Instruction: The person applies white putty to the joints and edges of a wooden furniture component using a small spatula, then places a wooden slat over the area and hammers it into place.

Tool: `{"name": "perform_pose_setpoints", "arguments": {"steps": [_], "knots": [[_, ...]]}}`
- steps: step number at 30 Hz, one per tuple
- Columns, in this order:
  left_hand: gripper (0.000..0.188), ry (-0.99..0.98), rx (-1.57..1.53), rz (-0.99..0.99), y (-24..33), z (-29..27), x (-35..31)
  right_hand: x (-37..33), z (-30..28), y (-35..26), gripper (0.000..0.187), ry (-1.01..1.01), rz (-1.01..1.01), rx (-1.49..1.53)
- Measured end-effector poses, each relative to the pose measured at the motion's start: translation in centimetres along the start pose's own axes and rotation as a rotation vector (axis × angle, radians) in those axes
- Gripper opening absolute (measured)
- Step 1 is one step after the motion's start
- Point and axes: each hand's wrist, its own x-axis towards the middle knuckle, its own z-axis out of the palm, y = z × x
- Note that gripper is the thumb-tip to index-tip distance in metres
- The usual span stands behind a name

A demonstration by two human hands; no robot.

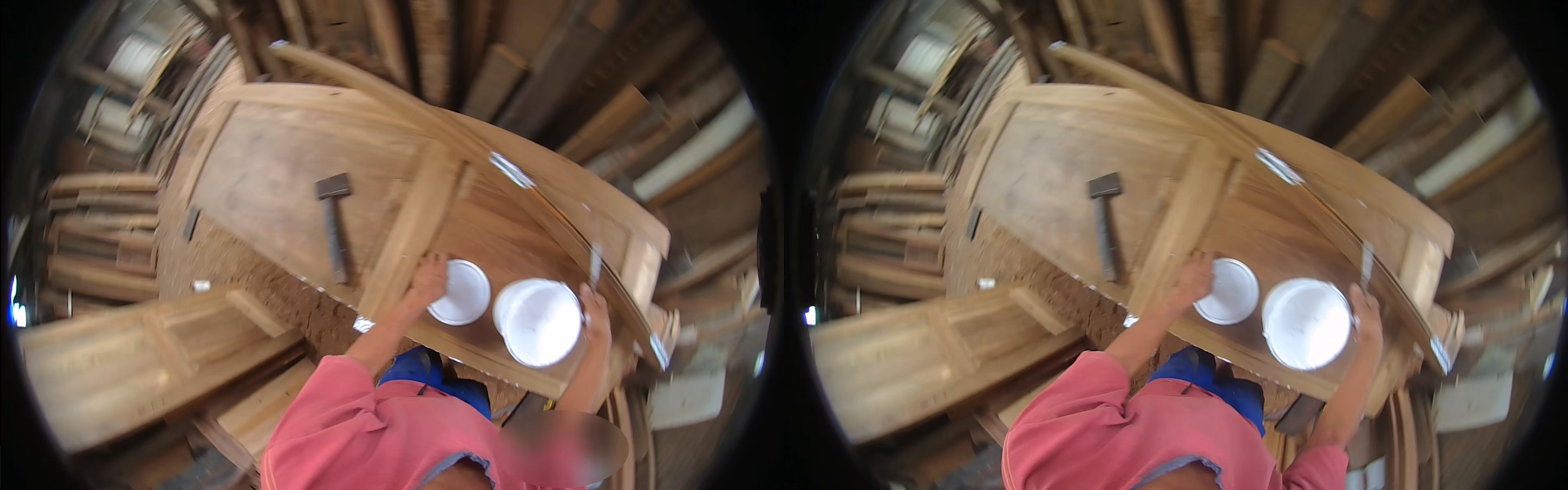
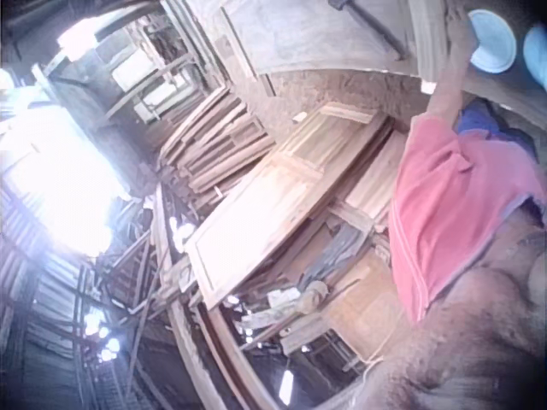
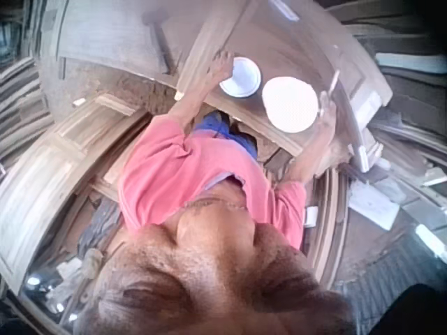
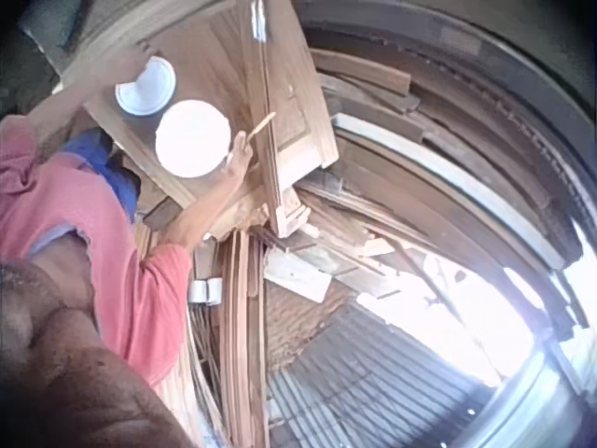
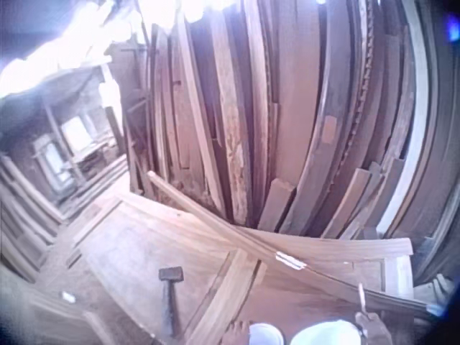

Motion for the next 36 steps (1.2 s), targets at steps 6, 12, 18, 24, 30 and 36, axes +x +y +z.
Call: {"name": "perform_pose_setpoints", "arguments": {"steps": [6, 12, 18, 24, 30, 36], "knots": [[0.041, -0.071, -0.285, -0.243, -0.3, -0.1, -0.3, -4.6, 4.9, -5.7, 0.032, -0.009, -0.173, 0.274], [0.049, -0.194, -0.609, -0.394, -3.1, 2.7, 0.8, -6.9, 7.2, -9.2, 0.032, 0.065, -0.479, -0.219], [0.065, -0.175, -0.271, -0.289, -2.4, 1.9, -0.3, -9.4, 8.0, -11.7, 0.030, 0.119, -0.510, -0.450], [0.080, -0.116, -0.306, -0.217, 3.7, -2.3, -3.7, -10.5, 7.5, -11.2, 0.032, 0.223, -0.444, -0.592], [0.081, -0.117, -0.297, -0.349, 5.6, -0.5, -3.2, -10.2, 7.8, -9.1, 0.035, 0.390, -0.566, -0.567], [0.076, -0.098, -0.278, -0.479, 3.8, 0.6, -2.7, -9.4, 8.8, -8.5, 0.039, 0.442, -0.650, -0.484]]}}
